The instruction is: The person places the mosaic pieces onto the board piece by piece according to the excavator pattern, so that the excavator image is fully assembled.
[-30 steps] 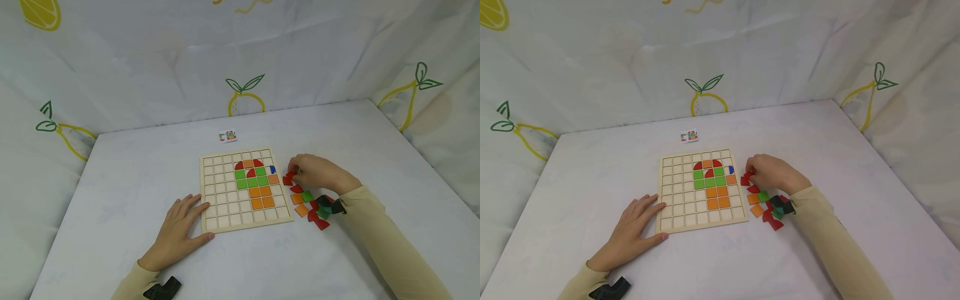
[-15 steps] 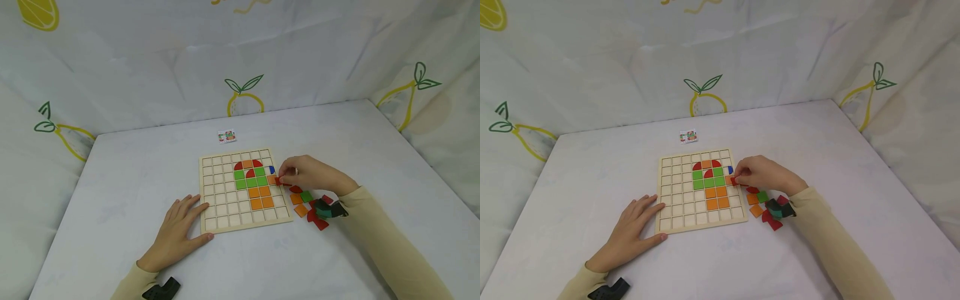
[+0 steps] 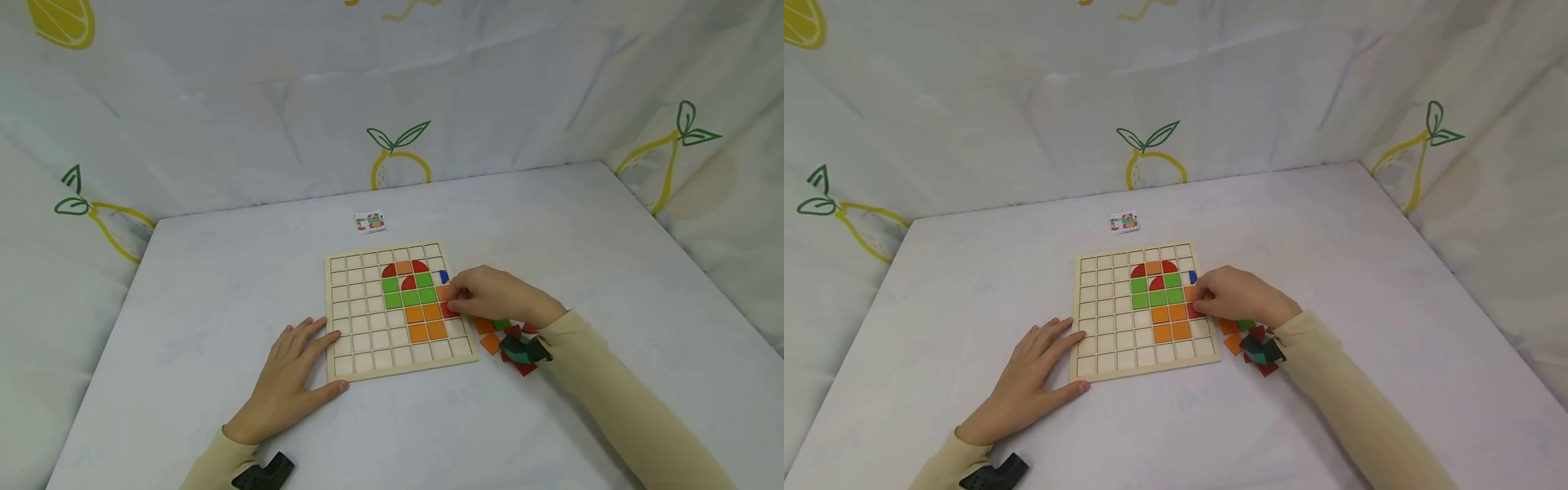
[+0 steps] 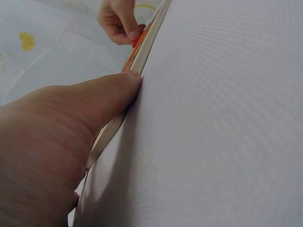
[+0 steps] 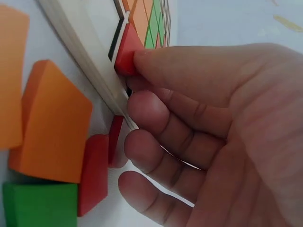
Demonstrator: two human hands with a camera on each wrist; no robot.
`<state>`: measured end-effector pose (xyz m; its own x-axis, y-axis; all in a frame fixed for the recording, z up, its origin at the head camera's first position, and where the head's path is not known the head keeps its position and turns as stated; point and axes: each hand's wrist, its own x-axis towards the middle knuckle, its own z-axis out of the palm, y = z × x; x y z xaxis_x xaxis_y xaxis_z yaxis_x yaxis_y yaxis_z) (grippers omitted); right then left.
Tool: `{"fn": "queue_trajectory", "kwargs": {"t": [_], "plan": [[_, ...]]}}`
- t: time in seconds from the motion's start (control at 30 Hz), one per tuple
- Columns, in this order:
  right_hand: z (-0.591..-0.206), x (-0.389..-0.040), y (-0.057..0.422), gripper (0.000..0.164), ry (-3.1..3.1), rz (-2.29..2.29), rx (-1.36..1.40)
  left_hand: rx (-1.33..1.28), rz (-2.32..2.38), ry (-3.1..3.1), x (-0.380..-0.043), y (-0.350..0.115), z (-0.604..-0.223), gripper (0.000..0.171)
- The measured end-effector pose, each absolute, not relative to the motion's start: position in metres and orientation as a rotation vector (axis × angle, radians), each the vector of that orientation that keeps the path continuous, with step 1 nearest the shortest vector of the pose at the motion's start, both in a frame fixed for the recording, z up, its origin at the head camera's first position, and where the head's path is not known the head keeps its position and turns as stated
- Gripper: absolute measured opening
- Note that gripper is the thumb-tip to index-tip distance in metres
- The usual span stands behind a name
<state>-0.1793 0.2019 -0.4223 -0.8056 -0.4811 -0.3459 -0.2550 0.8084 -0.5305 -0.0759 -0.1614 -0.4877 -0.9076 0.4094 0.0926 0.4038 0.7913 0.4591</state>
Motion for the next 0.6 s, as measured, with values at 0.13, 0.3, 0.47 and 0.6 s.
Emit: {"fn": "queue_trajectory", "kwargs": {"t": [0.13,0.3,0.47,0.6], "plan": [[-0.4214,-0.1775,0.1992,0.011,2.565,-0.612,-0.553,0.688,0.751,2.984,-0.0762,-0.1609,-0.4876,0.075],[-0.4194,-0.1752,0.1969,0.010,2.589,-0.616,-0.570,0.685,0.746,2.981,-0.0765,-0.1611,-0.4875,0.075],[-0.4168,-0.1739,0.1959,0.006,2.614,-0.618,-0.572,0.687,0.750,2.983,-0.0758,-0.1616,-0.4876,0.074],[-0.4141,-0.1731,0.1974,0.006,2.647,-0.601,-0.581,0.699,0.758,2.992,-0.0752,-0.1612,-0.4876,0.073]]}}
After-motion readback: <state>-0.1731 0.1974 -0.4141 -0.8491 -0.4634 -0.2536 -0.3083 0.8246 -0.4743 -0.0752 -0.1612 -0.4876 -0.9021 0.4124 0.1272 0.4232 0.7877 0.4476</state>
